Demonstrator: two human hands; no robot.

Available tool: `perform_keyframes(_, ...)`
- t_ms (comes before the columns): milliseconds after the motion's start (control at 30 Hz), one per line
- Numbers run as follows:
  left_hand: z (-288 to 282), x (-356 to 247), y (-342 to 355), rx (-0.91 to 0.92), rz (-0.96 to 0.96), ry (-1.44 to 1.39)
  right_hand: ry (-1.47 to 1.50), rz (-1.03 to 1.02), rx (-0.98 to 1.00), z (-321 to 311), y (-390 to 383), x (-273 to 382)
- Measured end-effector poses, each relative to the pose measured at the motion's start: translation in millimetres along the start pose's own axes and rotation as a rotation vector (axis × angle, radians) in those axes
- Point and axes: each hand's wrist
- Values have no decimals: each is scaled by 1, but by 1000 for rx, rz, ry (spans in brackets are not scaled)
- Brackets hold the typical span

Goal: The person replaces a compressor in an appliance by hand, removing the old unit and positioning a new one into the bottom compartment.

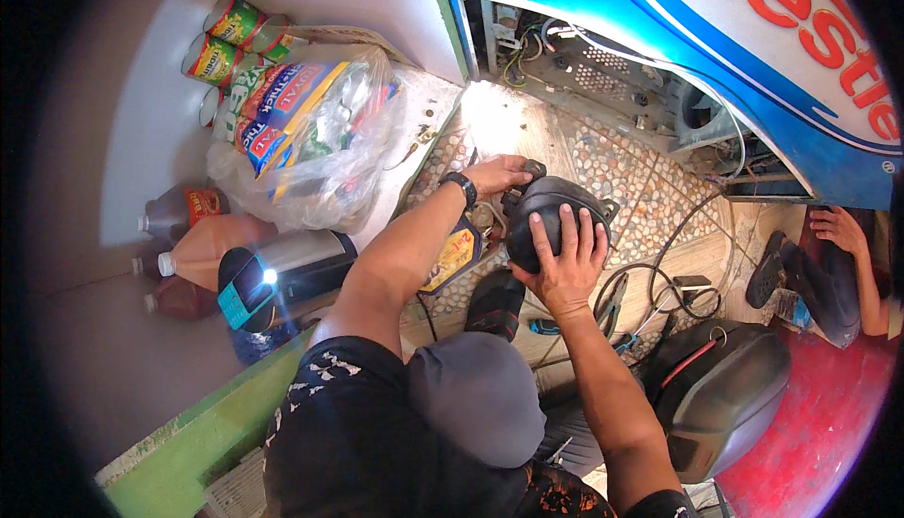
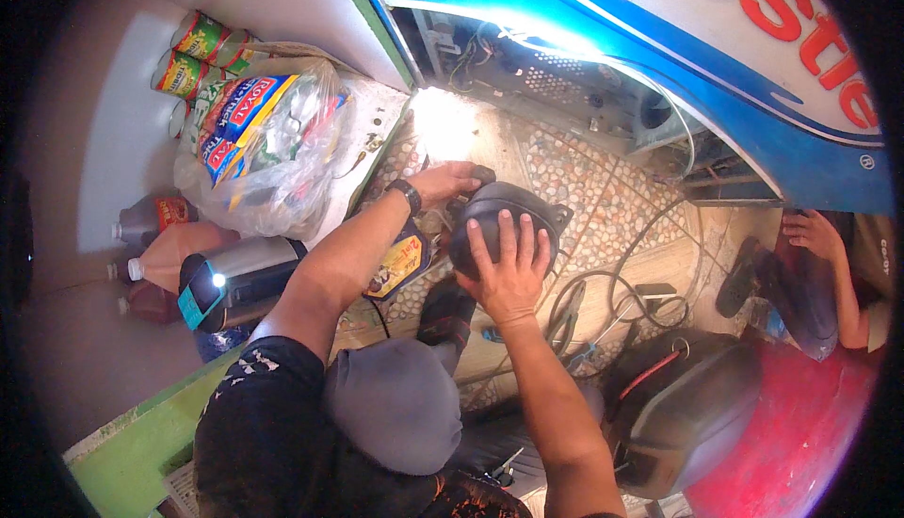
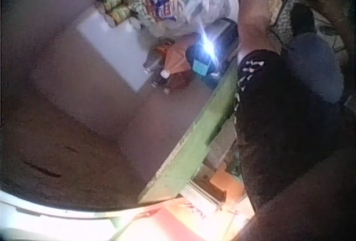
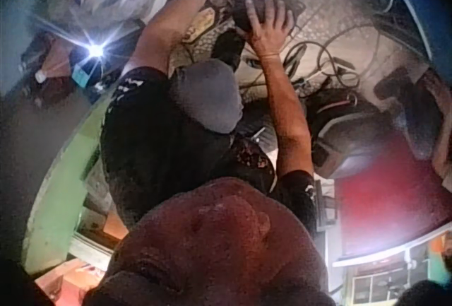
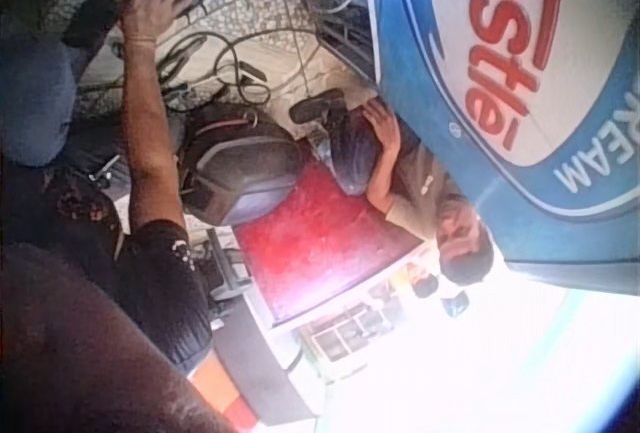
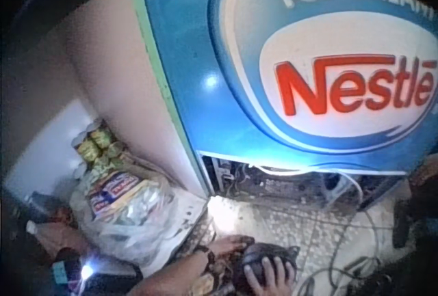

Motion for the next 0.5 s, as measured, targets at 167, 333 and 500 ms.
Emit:
perform_keyframes(167,-7,-21,28,163,-36,440,-53,-3,26,1,-4,-9)
perform_keyframes(333,-35,-1,45,193,-126,395,-27,3,10,1,1,-2)
perform_keyframes(500,0,-2,24,13,-218,-249,-20,23,30,0,0,-7)
Point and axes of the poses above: each hand's wrist, its own y-axis towards the middle knuckle, its own z-axis out of the palm, x = y × z, and after that the axes turned 9 degrees about -y, right-handed
